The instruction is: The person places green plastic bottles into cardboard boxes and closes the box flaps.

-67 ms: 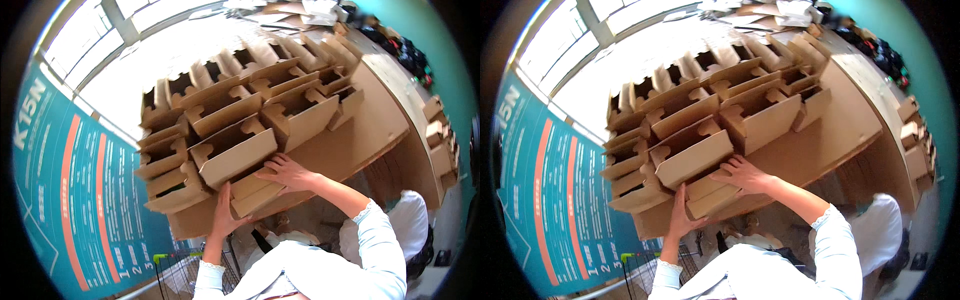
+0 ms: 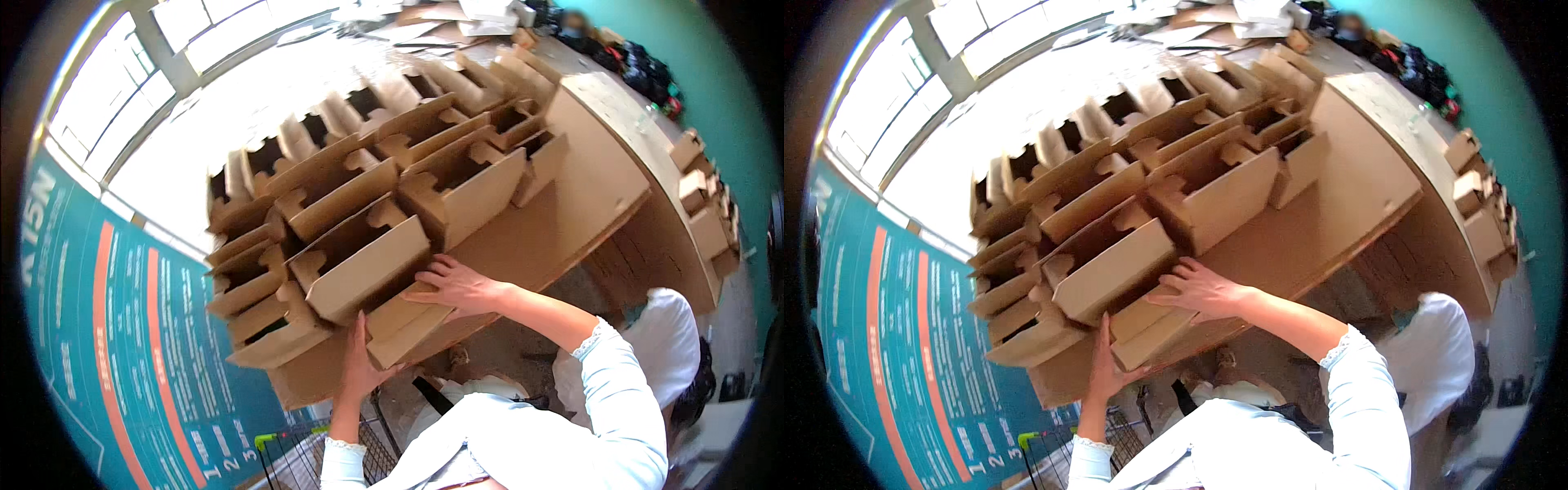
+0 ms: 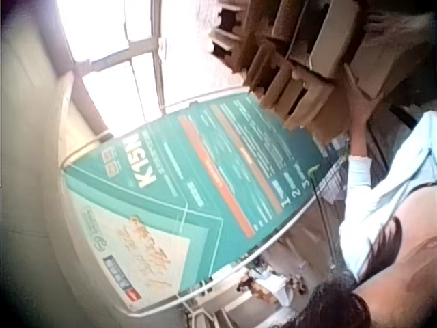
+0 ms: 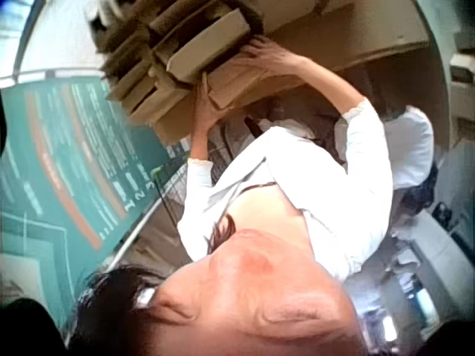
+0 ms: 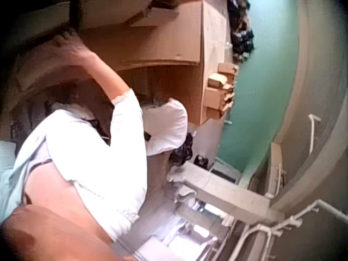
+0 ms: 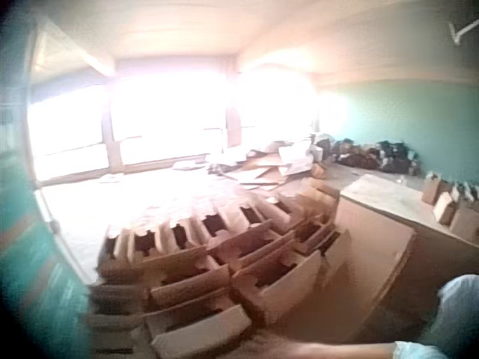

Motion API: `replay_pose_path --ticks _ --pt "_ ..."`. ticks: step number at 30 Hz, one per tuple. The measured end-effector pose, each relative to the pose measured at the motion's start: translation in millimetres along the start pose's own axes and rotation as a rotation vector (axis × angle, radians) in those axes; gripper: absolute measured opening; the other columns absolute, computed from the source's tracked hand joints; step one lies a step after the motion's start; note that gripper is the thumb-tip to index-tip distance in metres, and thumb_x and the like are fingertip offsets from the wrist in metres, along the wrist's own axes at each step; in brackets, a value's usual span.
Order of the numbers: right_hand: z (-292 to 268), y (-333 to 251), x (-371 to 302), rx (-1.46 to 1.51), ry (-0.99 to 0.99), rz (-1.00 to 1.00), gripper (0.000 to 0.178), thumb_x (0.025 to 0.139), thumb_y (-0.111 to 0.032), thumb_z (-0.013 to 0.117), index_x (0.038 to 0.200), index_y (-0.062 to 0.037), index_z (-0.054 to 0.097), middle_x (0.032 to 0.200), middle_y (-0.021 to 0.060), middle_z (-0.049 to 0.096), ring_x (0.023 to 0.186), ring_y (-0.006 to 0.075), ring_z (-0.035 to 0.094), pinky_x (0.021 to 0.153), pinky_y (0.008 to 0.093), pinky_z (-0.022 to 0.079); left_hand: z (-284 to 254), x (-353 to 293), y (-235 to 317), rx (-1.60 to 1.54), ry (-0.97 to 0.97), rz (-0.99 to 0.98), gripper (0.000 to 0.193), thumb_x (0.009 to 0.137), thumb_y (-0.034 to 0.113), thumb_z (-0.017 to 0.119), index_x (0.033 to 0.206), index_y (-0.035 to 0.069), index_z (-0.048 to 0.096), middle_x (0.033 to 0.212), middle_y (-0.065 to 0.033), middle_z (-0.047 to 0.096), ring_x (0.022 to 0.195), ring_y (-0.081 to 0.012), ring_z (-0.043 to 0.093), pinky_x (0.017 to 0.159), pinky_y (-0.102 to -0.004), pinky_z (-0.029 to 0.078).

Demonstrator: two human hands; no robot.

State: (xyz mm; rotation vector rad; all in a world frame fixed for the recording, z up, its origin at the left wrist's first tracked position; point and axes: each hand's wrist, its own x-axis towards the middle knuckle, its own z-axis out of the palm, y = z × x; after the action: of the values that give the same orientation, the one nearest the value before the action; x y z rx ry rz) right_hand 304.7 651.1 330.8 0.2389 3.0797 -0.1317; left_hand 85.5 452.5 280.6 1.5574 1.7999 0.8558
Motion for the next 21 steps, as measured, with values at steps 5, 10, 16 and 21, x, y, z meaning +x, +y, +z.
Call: replay_pose_path --ticks 5,10,16,21 --pt "-7.4 22.7 -46.0 0.005 0.007 0.059 0.102 0.066 -0.035 0.082 0.151 -0.0326 0.026 0.134 0.0136 0.047 0.126 0.0323 0.045 0.114 0.0535 0.026 27.5 32.2 30.5 0.117 -0.053 0.174 0.127 0.054 0.028 0.093 0.151 0.006 0.015 0.135 -0.0254 0.04 0.123 -0.0427 0.044 0.102 -0.0475 0.042" --pt "-16.1 80.1 -121.0 -0.073 -0.02 0.159 0.105 0.063 -0.035 0.083 0.151 -0.0326 0.026 0.135 0.0101 0.049 0.129 0.0303 0.044 0.115 0.0554 0.026 99.8 80.4 88.8 0.173 -0.097 0.197 0.118 0.055 0.03 0.092 0.147 0.004 0.022 0.13 -0.025 0.04 0.122 -0.0421 0.043 0.099 -0.0466 0.045" --pt "-22.7 181.5 -243.8 -0.117 -0.008 0.28 0.086 0.079 -0.017 0.07 0.151 -0.031 0.026 0.132 0.0051 0.051 0.131 0.0244 0.043 0.117 0.055 0.022 232.5 161.3 172.3 0.052 -0.003 0.418 0.111 0.055 0.026 0.093 0.143 0.006 0.028 0.138 -0.0259 0.031 0.126 -0.0445 0.041 0.099 -0.0463 0.045" --pt "-12.3 309.6 -354.0 -0.274 0.101 0.363 0.072 0.087 -0.01 0.057 0.15 -0.03 0.029 0.134 0.004 0.05 0.13 0.0232 0.044 0.118 0.0518 0.023 341.2 255.6 261.1 0.124 0.067 0.543 0.104 0.059 0.027 0.091 0.144 0.017 0.033 0.137 -0.0247 0.034 0.119 -0.0443 0.047 0.097 -0.0477 0.047"
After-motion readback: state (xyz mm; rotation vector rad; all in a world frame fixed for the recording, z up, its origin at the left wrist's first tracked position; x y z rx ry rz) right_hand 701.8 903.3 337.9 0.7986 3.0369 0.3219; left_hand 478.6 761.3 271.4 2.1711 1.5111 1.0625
